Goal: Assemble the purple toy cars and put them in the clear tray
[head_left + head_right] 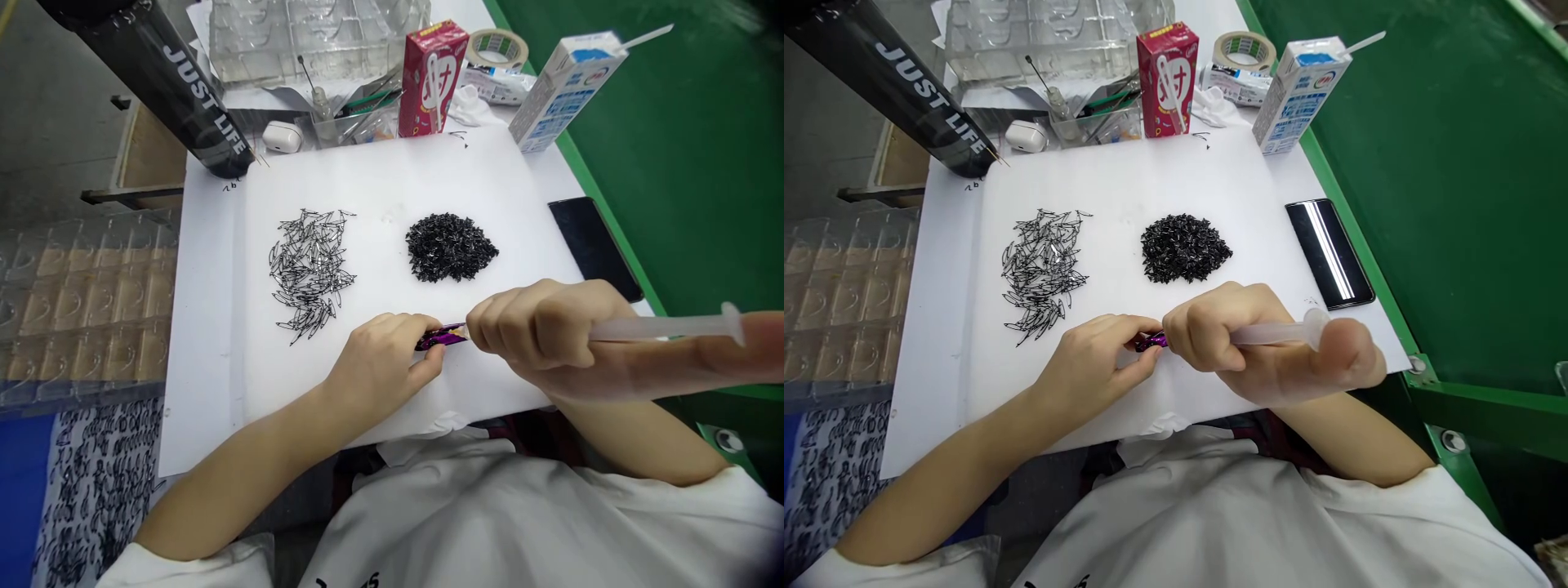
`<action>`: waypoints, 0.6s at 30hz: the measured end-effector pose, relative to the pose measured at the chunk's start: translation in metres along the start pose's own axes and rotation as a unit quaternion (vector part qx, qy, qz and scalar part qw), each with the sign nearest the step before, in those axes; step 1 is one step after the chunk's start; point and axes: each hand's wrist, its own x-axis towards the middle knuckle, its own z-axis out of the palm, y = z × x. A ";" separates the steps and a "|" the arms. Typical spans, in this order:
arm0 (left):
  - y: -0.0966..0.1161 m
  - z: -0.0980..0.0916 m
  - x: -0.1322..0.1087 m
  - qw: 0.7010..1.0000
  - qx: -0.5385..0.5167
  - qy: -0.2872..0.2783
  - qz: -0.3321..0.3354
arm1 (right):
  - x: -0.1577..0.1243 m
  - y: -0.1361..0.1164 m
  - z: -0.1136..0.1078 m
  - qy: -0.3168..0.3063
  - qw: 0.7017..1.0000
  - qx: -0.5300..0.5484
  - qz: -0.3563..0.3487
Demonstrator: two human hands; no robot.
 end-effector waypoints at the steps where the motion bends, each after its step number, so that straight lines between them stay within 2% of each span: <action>1: 0.000 0.000 0.000 1.000 -0.001 0.001 0.000 | 0.001 -0.001 -0.002 -0.018 1.000 0.000 -0.001; 5: 0.000 0.001 -0.001 1.000 -0.001 0.014 0.012 | 0.006 -0.003 -0.007 -0.086 0.996 -0.017 -0.014; 10: 0.000 0.000 0.000 1.000 0.003 0.015 0.015 | 0.005 -0.004 -0.006 -0.052 0.997 -0.032 -0.037; 12: 0.000 0.000 0.000 1.000 0.007 0.011 0.013 | 0.003 -0.006 -0.006 -0.057 0.997 -0.046 -0.039; 15: 0.000 -0.001 0.000 1.000 0.009 0.007 0.007 | 0.000 -0.014 -0.009 -0.072 0.994 -0.076 -0.009; 18: 0.001 -0.001 0.000 1.000 0.007 0.007 0.008 | -0.004 -0.025 -0.012 -0.054 0.993 -0.103 0.022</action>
